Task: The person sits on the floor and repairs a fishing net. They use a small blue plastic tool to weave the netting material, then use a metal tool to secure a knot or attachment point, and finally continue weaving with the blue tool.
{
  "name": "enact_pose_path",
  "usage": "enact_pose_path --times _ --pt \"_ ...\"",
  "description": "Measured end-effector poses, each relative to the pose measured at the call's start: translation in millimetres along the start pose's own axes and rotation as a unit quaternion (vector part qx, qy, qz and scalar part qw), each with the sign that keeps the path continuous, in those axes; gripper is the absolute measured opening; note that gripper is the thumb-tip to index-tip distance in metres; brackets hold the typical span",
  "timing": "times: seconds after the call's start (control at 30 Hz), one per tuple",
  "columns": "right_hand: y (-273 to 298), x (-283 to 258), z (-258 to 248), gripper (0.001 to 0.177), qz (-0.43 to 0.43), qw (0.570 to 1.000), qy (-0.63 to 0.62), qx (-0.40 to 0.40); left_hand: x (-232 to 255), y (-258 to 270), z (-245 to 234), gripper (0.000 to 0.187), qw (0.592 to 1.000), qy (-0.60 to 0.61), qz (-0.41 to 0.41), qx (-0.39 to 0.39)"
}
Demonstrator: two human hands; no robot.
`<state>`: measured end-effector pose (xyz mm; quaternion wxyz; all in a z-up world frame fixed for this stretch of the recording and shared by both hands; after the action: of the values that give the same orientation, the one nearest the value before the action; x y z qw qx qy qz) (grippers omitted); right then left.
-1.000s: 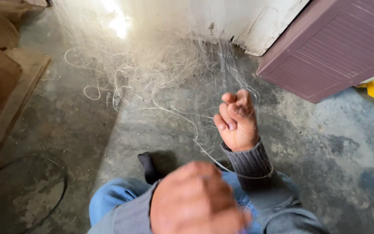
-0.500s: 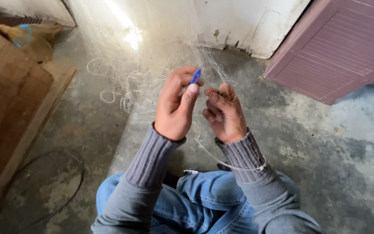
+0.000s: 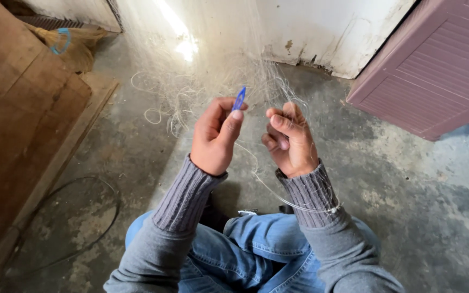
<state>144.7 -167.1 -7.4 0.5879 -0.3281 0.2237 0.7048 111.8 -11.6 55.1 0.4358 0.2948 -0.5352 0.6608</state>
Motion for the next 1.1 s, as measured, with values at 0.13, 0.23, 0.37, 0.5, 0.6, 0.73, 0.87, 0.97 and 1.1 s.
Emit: enact_pose_path --times 0.13,0.23,0.37,0.5,0.6,0.73,0.87,0.97,1.1 --pt "4.2 4.1 4.8 0.035 0.009 1.0 -0.002 -0.012 3.5 -1.3 13.5 0.036 0.998 -0.025 -0.052 -0.022" --pt "5.5 4.7 4.8 0.032 0.015 1.0 0.001 -0.017 -16.7 4.2 13.5 0.025 0.996 -0.018 -0.08 -0.031" --pt "6.2 3.0 7.6 0.03 0.046 0.998 -0.028 -0.033 -44.2 15.4 -12.2 0.01 0.985 0.123 -0.123 0.006" --pt "7.1 4.5 12.6 0.033 0.076 0.995 -0.022 -0.062 -40.1 19.8 -15.7 0.007 0.976 0.181 -0.118 -0.008" --pt "6.6 2.0 12.5 0.036 0.065 0.995 -0.007 -0.078 -37.6 20.9 -17.8 0.006 0.977 0.181 -0.112 -0.003" --pt "7.1 2.8 9.6 0.038 0.05 0.996 -0.007 -0.076 -39.7 24.7 -26.0 0.007 0.979 0.169 -0.112 0.014" --pt "5.0 -0.5 9.6 0.041 0.005 0.999 0.021 -0.045 -32.8 23.3 -30.3 0.006 0.982 0.151 -0.114 0.009" --pt "5.0 -0.2 11.9 0.042 -0.008 0.999 0.023 -0.033 -23.7 21.4 -29.3 0.005 0.985 0.129 -0.113 0.001" --pt "4.3 2.3 11.5 0.042 0.007 0.999 0.022 -0.033 -17.1 18.4 -27.4 0.005 0.989 0.097 -0.108 -0.009"
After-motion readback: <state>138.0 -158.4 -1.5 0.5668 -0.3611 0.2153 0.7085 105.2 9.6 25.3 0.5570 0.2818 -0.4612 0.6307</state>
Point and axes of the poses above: each hand's wrist, its own y-axis away from the middle knuckle, its own z-axis out of the palm, x = y × z, the point moved 8 cm from there along -y, towards the middle knuckle, and after that the axes turned 4 degrees about y, right-handed, at the moved point
